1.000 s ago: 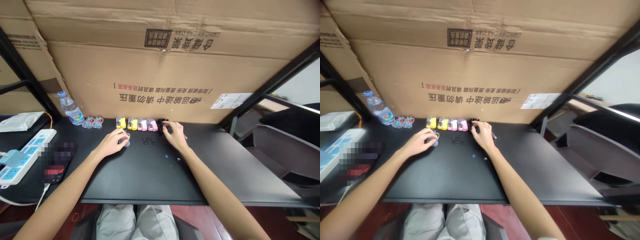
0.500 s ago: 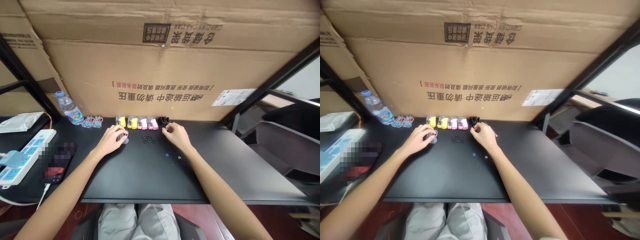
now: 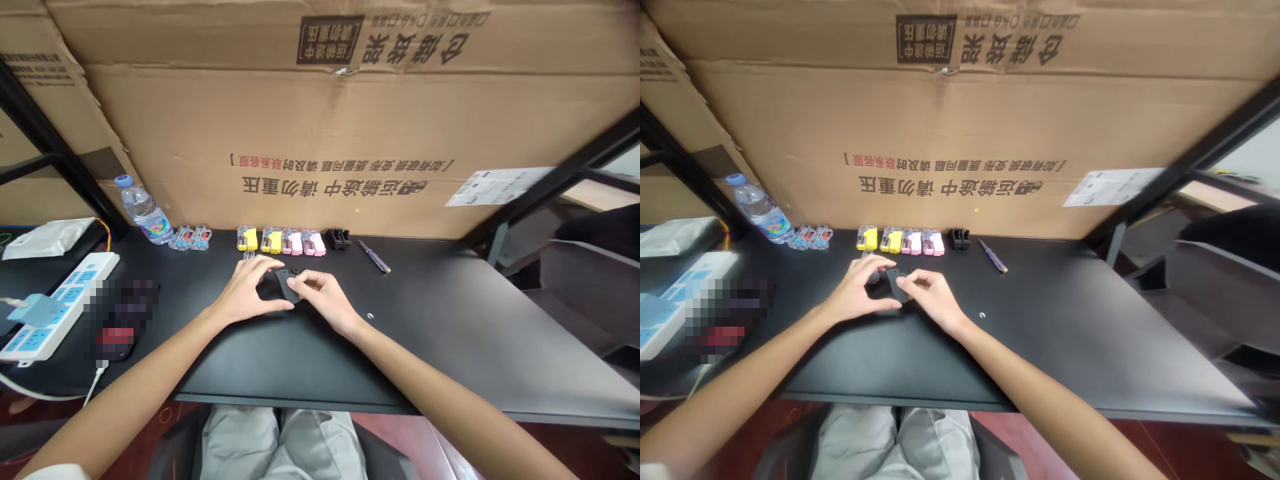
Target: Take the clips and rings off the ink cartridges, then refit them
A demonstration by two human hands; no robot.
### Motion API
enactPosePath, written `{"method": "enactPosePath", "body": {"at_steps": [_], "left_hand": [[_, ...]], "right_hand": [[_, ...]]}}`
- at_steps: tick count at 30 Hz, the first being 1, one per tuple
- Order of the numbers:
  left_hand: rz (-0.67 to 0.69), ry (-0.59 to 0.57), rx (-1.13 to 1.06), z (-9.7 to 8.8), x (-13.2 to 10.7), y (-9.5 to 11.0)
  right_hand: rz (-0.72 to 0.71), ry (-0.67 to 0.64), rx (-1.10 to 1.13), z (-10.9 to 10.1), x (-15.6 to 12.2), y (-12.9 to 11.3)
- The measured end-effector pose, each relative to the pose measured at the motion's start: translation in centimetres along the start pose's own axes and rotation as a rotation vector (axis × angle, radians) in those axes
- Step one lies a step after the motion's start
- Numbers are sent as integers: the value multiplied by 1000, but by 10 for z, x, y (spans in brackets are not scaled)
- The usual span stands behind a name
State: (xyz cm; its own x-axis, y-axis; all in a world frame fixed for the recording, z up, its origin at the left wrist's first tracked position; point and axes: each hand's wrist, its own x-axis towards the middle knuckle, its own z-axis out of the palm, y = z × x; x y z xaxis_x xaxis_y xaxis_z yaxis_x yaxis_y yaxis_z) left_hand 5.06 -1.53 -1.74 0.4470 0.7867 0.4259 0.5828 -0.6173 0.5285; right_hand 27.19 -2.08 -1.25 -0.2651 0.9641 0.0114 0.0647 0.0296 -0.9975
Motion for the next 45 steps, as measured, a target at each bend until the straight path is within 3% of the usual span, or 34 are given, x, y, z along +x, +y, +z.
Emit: {"method": "enactPosePath", "body": {"at_steps": [6,8,10,13,15,18,22,31,39,45], "left_hand": [[55,2,4,1,1,-1],[57,9,34,-1,2,0],[40,-10,66,-3,2,0],[9,-87,86,-8,2,-2],[-5,-137,92,-8,1,-5],[-28,-171,104,-5,-1,-8],[-69,-189,96,-1,-4,-13],[-135,-218,82,-2,-3,-16],[-76,-228,55,-3,-2,-17],[-60,-236,62,-5,0,-15]], "right_hand": [[25,2,61,4,-2,4],[-4,-26,62,-2,0,1],[-80,26,5,-18,5,-2],[-222,218,-304,-50,15,-7],[-239,189,-529,-70,21,-6],[-235,41,-752,-85,26,0],[-201,-94,-903,-84,29,7],[-245,-160,-973,-75,21,1],[-331,-318,-809,-57,13,3],[-361,-325,-822,-54,10,2]]}}
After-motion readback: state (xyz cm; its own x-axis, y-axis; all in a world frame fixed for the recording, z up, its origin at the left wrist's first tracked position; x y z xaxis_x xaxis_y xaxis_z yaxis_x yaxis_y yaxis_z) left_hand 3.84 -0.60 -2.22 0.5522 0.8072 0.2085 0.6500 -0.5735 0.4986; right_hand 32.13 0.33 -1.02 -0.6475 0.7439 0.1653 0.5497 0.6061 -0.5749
